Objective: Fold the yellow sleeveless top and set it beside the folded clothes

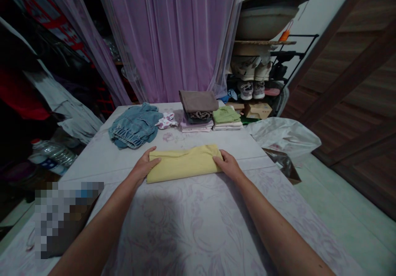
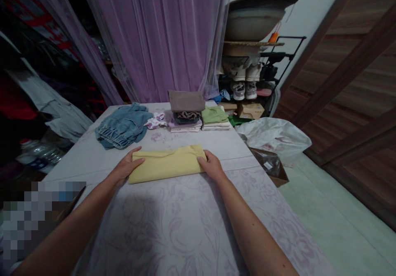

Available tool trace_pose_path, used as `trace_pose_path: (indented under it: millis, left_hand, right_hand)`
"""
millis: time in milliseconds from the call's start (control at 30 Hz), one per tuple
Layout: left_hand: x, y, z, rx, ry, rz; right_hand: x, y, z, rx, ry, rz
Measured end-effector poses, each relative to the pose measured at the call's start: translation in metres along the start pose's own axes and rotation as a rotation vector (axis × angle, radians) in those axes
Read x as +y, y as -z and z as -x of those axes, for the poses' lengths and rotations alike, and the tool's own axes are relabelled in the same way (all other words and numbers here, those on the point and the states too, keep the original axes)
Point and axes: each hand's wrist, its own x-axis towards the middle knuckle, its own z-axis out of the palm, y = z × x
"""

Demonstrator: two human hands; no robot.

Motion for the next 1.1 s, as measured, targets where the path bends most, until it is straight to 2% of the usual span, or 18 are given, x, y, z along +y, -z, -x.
trace_pose_path:
  millis: [133, 267, 333, 400, 467, 533, 600, 667, 767, 867, 933, 1000, 1100]
  left_hand:
    - [0.004, 0.014, 0.018, -0.188, 0.012, 0.098]
    - [0.003, 0.028, 0.030, -0.453, 0.073, 0.021]
    - [0.003, 0.029, 0.030, -0.439, 0.074, -0.053]
    - [0.002, 0.028, 0.026, -0.227, 0.018, -0.233]
    - [0.001, 0.028, 0.021, 0.045, -0.031, -0.491]
    - [-0.002, 0.030, 0.019, 0.204, -0.035, -0.706]
    - [-0.007, 0.033, 0.020, 0.192, 0.016, -0.800]
    - [-0.011, 0.036, 0.023, 0.082, 0.089, -0.789]
    - [-0.014, 0.034, 0.028, -0.097, 0.191, -0.699]
    - [-0.012, 0.025, 0.033, -0.190, 0.199, -0.633]
    - [-0.009, 0.016, 0.037, -0.175, 0.140, -0.620]
    - [-0.008, 0.006, 0.042, -0.102, 0.082, -0.587]
    - [-0.009, -0.008, 0.051, -0.076, 0.084, -0.323]
  right_hand:
    - [0.001, 0.019, 0.014, -0.224, -0.057, -0.352]
    - [-0.008, 0.044, 0.030, -0.559, -0.041, -0.398]
    - [-0.010, 0.055, 0.033, -0.677, -0.050, -0.364]
    - [-0.009, 0.061, 0.032, -0.621, -0.072, -0.369]
    - [-0.004, 0.061, 0.028, -0.437, -0.141, -0.392]
    - [0.002, 0.053, 0.024, -0.249, -0.268, -0.370]
    - [0.007, 0.041, 0.020, -0.135, -0.366, -0.282]
    - [0.007, 0.029, 0.018, -0.084, -0.361, -0.131]
    - [0.002, 0.017, 0.015, -0.126, -0.240, 0.114]
    - [-0.005, 0.012, 0.013, -0.221, -0.191, 0.264]
    - [-0.007, 0.009, 0.015, -0.217, -0.186, 0.329]
    - [-0.007, 0.005, 0.019, -0.156, -0.168, 0.354]
    - [-0.003, -0.005, 0.031, -0.008, -0.130, 0.245]
